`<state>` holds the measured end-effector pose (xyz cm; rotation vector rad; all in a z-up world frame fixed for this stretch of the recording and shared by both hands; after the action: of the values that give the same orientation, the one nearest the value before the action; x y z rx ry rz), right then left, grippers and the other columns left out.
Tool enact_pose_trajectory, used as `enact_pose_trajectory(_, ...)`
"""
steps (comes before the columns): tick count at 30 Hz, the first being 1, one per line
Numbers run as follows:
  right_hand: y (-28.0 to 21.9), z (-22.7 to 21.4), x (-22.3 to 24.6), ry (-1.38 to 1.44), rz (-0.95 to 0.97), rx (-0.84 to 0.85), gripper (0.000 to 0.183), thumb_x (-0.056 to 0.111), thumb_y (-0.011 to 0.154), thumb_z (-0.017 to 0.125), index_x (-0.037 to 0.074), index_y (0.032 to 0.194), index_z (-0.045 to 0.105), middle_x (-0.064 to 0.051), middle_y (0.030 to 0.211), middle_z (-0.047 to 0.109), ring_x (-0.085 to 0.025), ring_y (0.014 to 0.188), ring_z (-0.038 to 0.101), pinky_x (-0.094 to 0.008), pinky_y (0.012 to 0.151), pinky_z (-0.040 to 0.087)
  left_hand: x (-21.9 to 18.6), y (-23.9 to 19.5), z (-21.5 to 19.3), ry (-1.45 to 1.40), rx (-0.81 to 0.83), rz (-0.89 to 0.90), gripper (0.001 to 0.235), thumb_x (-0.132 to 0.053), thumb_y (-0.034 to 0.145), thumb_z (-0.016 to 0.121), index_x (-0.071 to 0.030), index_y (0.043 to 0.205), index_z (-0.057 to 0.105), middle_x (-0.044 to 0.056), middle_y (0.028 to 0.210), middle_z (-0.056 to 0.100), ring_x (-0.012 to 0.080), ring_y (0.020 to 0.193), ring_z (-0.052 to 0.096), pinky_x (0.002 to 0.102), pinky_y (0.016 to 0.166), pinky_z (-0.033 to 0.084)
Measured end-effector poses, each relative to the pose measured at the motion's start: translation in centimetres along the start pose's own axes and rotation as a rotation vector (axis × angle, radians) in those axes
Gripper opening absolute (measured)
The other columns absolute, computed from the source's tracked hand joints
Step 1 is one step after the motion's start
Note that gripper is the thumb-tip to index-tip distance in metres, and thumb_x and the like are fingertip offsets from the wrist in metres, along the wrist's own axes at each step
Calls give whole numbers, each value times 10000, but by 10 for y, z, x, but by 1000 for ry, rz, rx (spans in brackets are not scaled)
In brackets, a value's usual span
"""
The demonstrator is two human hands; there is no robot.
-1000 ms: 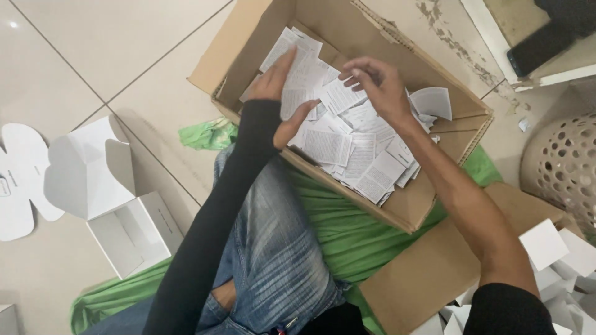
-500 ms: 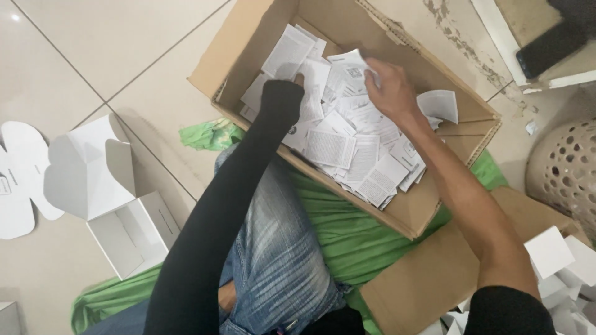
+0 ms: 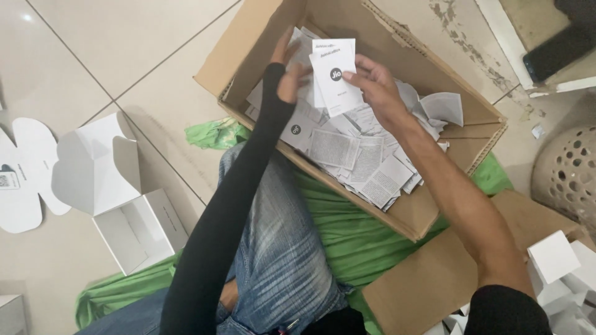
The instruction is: The person sits on the floor and repeatedly picks up small white boxes, inserts folded paper inserts into them, and closes the boxes. The person also handles larger cardboard boxes and stacks of paper inserts during the process.
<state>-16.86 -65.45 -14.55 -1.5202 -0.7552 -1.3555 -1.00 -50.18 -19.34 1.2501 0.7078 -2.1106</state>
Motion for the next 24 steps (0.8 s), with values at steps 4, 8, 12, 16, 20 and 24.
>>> enact_pose_trajectory(4,13,-4,-13,138,94,7,429,307,1094,529,28,1403,629,-99,1246,733,-161,1077,741,-331,959,607,-18,-13,7,240,38,-352,241,-222,948,610,-117,1165,629,214,1097,736,250,879,764,395,730,623)
enact_pose_trajectory(8,12,-11,-27,-826,-69,-39,352,153,908,704,39,1242,701,-132,1132,727,-235,907,715,-389,754,627,-39,-29,13,651,6,274,325,-285,1003,607,16,1022,729,113,849,760,142,759,740,271,682,552)
enact_pose_trajectory(12,5,7,-42,-1185,-226,-60,338,125,845,802,15,1153,718,-173,1046,740,-318,882,710,-425,709,574,-51,-32,12,399,-32,267,362,-329,1044,618,23,1044,702,82,828,743,108,747,689,259,655,536)
enact_pose_trajectory(16,1,-6,-22,-1155,-279,-197,179,133,845,798,78,1012,764,-83,947,761,-221,805,713,-394,741,574,-60,-48,2,174,-30,215,340,-298,1073,636,40,1062,672,108,914,736,126,775,657,276,681,526)
enact_pose_trajectory(20,-31,34,42,-414,-302,-249,71,118,944,741,81,1000,719,8,919,702,-76,743,590,-245,627,480,-92,-101,-15,55,-80,181,340,-265,1060,622,16,1252,624,137,1106,717,168,928,711,289,777,582)
enact_pose_trajectory(24,-70,132,105,-488,-385,37,77,78,932,745,89,1005,723,32,878,653,-49,703,555,-211,594,437,-102,-161,-53,-10,-108,2,434,-227,1002,612,-21,1380,560,125,1181,724,168,1033,724,279,886,582)
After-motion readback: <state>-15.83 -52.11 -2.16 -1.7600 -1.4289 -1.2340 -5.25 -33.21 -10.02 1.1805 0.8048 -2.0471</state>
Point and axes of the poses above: each hand's wrist, its own y-axis towards the middle knuckle, its own z-axis out of the palm, x = y × z, the point moved 1 cm from there along y, towards the middle knuckle
